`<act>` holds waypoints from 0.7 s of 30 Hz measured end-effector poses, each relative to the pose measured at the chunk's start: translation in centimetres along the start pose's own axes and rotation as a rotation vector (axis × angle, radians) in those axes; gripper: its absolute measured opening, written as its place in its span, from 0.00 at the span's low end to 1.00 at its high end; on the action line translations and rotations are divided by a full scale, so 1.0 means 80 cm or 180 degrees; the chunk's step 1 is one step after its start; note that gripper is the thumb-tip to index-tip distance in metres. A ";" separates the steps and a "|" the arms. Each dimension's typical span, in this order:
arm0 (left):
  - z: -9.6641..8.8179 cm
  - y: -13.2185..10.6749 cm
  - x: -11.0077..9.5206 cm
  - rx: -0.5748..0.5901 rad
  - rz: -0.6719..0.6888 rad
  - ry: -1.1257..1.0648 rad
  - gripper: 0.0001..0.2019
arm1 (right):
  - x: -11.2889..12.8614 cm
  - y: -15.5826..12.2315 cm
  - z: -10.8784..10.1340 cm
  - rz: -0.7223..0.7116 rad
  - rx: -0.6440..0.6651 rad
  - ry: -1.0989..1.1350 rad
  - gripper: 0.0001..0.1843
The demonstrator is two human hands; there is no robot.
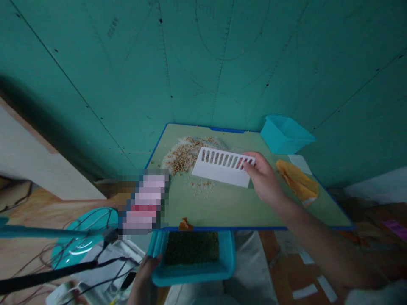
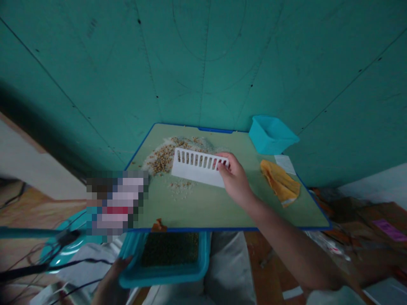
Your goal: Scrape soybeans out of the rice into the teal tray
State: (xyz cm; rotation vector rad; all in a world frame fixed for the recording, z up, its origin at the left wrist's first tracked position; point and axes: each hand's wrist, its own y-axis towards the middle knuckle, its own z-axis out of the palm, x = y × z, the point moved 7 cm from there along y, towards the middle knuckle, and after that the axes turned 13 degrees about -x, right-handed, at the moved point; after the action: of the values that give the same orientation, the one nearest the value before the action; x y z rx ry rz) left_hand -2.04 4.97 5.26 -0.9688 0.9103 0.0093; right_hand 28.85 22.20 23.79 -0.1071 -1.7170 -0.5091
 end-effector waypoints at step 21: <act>0.018 0.005 0.015 0.0015 -0.0068 0.0323 0.16 | -0.022 0.008 0.025 0.0349 0.0467 0.0199 0.12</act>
State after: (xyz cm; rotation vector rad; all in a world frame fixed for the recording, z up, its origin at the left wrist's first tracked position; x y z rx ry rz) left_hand -0.48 5.80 4.56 -0.9814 0.9926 -0.0605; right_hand 27.66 23.92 22.02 -0.0786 -1.6714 -0.3014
